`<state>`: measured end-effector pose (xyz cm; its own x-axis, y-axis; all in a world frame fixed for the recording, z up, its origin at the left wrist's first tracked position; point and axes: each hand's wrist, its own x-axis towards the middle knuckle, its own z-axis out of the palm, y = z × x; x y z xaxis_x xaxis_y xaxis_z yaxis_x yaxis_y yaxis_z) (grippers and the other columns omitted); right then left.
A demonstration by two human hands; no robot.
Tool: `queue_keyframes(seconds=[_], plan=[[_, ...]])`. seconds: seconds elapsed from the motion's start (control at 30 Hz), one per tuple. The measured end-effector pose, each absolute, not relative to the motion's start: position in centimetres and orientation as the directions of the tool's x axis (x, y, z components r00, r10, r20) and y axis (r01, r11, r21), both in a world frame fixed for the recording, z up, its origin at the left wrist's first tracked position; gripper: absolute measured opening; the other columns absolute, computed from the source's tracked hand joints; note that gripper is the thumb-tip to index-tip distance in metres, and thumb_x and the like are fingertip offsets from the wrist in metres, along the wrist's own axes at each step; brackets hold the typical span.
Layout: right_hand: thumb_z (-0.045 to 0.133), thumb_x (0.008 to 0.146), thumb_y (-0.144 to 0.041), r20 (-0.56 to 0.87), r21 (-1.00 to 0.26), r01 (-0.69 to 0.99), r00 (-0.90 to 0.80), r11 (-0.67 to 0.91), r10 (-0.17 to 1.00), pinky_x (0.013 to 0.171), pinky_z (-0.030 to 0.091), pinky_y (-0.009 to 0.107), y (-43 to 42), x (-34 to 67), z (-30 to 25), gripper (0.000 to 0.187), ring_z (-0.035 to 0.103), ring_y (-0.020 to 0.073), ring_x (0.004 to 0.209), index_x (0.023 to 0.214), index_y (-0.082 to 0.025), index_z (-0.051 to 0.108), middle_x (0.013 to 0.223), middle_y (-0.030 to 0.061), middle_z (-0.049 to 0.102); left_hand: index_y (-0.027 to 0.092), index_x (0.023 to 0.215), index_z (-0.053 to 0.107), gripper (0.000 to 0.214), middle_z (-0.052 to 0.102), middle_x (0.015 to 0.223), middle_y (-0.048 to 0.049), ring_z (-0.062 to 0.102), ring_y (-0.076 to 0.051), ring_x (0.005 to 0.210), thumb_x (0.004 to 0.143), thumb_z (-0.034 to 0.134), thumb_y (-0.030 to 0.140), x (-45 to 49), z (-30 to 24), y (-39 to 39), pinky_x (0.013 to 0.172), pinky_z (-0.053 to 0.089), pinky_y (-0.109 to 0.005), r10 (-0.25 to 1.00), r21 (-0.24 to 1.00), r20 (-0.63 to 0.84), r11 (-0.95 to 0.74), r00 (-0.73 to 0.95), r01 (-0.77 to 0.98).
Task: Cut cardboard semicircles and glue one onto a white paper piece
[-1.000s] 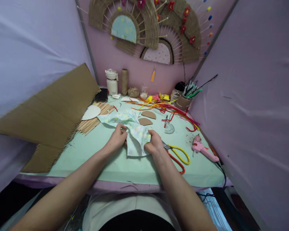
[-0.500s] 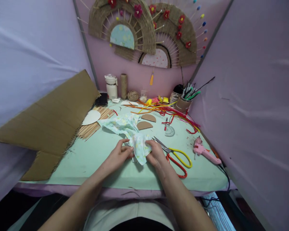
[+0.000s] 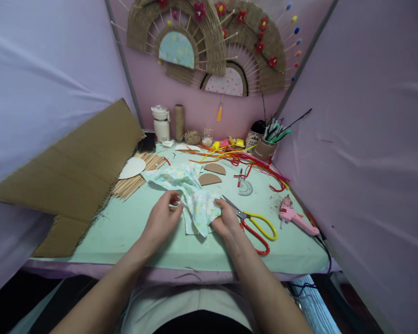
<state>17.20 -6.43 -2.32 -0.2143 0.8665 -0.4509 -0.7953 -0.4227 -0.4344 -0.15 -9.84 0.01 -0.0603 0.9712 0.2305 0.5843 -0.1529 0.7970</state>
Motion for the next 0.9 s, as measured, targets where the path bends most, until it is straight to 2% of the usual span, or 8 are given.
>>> queue_keyframes(seconds=[0.13,0.23,0.3,0.5,0.57,0.67,0.77,0.9], plan=[[0.050,0.072,-0.009,-0.463,-0.339,-0.838,-0.248,-0.428,0.851,0.091,0.056,0.043,-6.4,17.4,-2.0,0.031,0.070,0.0258,0.099,0.100,-0.013,0.062,0.089,0.0100,0.075,0.018,0.108,0.058,0.023,0.061,0.115,-0.0120,0.056,-0.028,0.113,0.086,0.054,0.026,0.2,-1.4,-11.0,0.099,0.046,-0.046,0.931,0.578,0.268,-0.361,0.248,0.732],[0.050,0.072,-0.008,-0.438,-0.332,-0.827,-0.291,-0.454,0.850,0.091,0.056,0.044,-6.5,17.6,-2.1,0.031,0.071,0.0261,0.098,0.101,-0.013,0.062,0.087,0.0092,0.075,0.019,0.123,0.052,0.034,0.056,0.131,-0.0127,0.051,-0.027,0.124,0.089,0.053,0.023,0.1,-1.9,-12.8,0.106,0.042,-0.046,0.886,0.524,0.204,-0.458,0.416,0.718],[0.052,0.072,-0.008,-0.420,-0.347,-0.803,-0.330,-0.485,0.845,0.090,0.057,0.044,-6.5,17.7,-2.2,0.030,0.071,0.0270,0.096,0.100,-0.013,0.063,0.086,0.0095,0.076,0.019,0.116,0.056,0.026,0.054,0.135,-0.0125,0.050,-0.027,0.126,0.091,0.051,0.022,-0.3,-1.6,-14.1,0.106,0.041,-0.046,0.860,0.502,0.150,-0.491,0.487,0.712],[0.054,0.069,-0.011,-0.396,-0.383,-0.743,-0.404,-0.549,0.824,0.088,0.058,0.045,-6.5,17.9,-2.6,0.031,0.072,0.0287,0.095,0.099,-0.012,0.063,0.088,0.0108,0.075,0.020,0.091,0.059,0.014,0.064,0.099,-0.0084,0.060,-0.025,0.093,0.091,0.051,0.031,-1.2,0.7,-15.7,0.086,0.049,-0.044,0.923,0.632,0.013,-0.305,0.383,0.712],[0.054,0.069,-0.013,-0.405,-0.387,-0.733,-0.410,-0.560,0.817,0.088,0.058,0.046,-6.6,18.0,-2.4,0.032,0.072,0.0294,0.095,0.100,-0.012,0.062,0.089,0.0115,0.076,0.021,0.097,0.057,0.017,0.065,0.096,-0.0070,0.062,-0.023,0.088,0.089,0.055,0.036,-0.9,1.2,-15.2,0.083,0.050,-0.042,0.965,0.818,-0.061,-0.099,0.256,0.566],[0.052,0.070,-0.014,-0.425,-0.375,-0.732,-0.409,-0.569,0.807,0.088,0.057,0.047,-6.8,18.0,-2.0,0.033,0.071,0.0298,0.096,0.102,-0.012,0.061,0.090,0.0127,0.075,0.021,0.107,0.052,0.028,0.067,0.106,-0.0075,0.066,-0.021,0.097,0.087,0.061,0.038,-0.1,1.5,-14.4,0.092,0.051,-0.038,0.935,0.967,-0.255,0.241,0.246,0.084],[0.053,0.070,-0.015,-0.412,-0.394,-0.727,-0.406,-0.562,0.815,0.088,0.057,0.048,-6.9,17.9,-1.5,0.033,0.071,0.0306,0.098,0.102,-0.011,0.061,0.092,0.0136,0.075,0.021,0.112,0.052,0.032,0.067,0.113,-0.0071,0.065,-0.017,0.107,0.085,0.067,0.032,0.6,1.9,-13.9,0.105,0.043,-0.033,0.873,0.844,-0.353,0.452,0.337,-0.287],[0.055,0.070,-0.016,-0.364,-0.435,-0.727,-0.398,-0.532,0.842,0.087,0.057,0.050,-6.9,17.8,-1.1,0.033,0.070,0.0316,0.100,0.102,-0.012,0.061,0.093,0.0138,0.075,0.023,0.117,0.052,0.042,0.068,0.107,-0.0068,0.067,-0.017,0.102,0.080,0.070,0.021,1.3,2.4,-13.6,0.101,0.047,-0.033,0.833,0.662,-0.422,0.553,0.359,-0.506]])
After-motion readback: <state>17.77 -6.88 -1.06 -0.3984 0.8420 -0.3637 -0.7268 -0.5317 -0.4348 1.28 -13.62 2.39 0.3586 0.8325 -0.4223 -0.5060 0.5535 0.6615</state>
